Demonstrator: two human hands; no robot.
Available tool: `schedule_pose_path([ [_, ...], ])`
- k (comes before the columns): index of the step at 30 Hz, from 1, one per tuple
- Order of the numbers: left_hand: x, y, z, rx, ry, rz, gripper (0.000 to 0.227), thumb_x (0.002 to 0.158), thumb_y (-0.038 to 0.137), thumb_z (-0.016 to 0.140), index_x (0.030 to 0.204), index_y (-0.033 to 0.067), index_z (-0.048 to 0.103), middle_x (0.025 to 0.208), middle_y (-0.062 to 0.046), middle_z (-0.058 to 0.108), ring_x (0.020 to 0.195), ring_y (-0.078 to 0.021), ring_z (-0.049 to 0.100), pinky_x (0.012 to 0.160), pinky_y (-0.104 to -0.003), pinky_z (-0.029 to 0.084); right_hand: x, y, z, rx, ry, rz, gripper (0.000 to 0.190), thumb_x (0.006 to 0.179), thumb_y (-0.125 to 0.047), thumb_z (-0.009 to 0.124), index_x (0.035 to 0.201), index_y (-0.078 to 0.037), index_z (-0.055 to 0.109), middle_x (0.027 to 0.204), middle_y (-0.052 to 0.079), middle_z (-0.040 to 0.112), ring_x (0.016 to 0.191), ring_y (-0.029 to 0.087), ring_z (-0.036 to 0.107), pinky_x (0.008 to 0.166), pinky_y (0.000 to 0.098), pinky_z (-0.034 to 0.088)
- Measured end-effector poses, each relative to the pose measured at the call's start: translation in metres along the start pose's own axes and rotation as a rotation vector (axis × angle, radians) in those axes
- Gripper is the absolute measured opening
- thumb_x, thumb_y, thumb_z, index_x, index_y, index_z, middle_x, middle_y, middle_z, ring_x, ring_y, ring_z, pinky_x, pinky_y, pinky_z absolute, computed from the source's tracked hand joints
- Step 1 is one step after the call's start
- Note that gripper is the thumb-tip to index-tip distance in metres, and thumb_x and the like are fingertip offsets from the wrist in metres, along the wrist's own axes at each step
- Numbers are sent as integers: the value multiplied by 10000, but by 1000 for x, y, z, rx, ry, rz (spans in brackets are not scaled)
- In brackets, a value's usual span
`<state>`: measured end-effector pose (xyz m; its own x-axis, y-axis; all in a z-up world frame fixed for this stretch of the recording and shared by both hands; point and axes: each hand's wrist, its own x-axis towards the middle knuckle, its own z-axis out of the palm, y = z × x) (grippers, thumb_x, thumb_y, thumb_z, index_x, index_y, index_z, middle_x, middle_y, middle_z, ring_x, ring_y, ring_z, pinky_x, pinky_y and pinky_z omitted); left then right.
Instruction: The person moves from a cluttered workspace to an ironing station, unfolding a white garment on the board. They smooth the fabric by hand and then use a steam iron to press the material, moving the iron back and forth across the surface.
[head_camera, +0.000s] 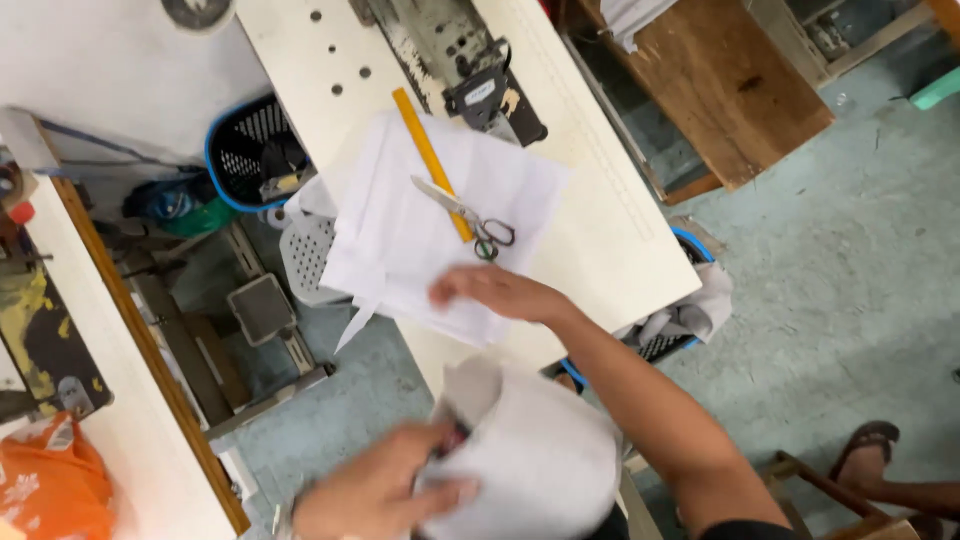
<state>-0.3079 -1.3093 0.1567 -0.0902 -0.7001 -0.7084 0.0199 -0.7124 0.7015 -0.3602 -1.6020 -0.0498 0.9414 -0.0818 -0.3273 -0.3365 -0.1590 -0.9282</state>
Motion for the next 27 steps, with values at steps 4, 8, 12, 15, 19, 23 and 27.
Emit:
schedule_pose_path([
  [4,39,22,-49,196,-48,642,348,1215,332,737,1339,11,781,1170,-160,853,1051,-244,770,897,-443,662,-138,-1,-24,427,-363,-193,908,1069,-717,705,1587,26,764,1520,267,857,1419,326,753,1296,586,577],
  [8,68,30,-76,10,-155,477,398,1153,286,882,1476,56,905,1405,-123,945,1337,-233,827,1237,-511,650,-226,-31,-22,140,97,-154,236,1059,-175,989,1191,11,929,1063,173,905,1108,236,818,1005,512,687],
  [12,106,18,-96,-225,-234,293,391,1233,405,780,1407,90,933,1213,-81,957,1119,-199,891,1089,-439,739,-257,-50,12,-23,288,-125,168,1163,-206,867,1130,-73,964,994,74,862,918,223,800,907,443,682],
  [15,118,11,-120,-294,-132,188,440,1257,462,735,1376,98,950,1206,-65,957,1075,-152,874,1022,-420,765,-249,-62,32,-90,488,-106,288,1213,-248,809,1332,-41,968,1241,235,960,1191,467,929,1013,561,703],
  [19,116,21,-152,-327,131,73,436,1197,488,795,1380,118,936,1118,-88,933,983,-209,897,931,-448,775,-218,-50,31,-479,695,-144,365,1241,-301,778,1534,-130,912,1485,160,903,1330,417,854,1129,547,651],
  [23,120,45,-200,-270,499,224,175,1229,316,767,1240,204,901,1047,52,784,1031,-121,730,1001,-316,632,-214,-32,37,-307,810,81,328,1281,-346,729,1486,-187,930,1377,82,961,1325,349,888,1176,479,676],
  [27,153,50,-252,-184,616,338,160,1244,298,761,1209,199,882,1063,62,719,1064,-137,673,1039,-323,589,-258,46,58,8,720,291,311,1288,-344,725,1334,-148,962,1051,169,966,988,208,877,935,481,700],
])
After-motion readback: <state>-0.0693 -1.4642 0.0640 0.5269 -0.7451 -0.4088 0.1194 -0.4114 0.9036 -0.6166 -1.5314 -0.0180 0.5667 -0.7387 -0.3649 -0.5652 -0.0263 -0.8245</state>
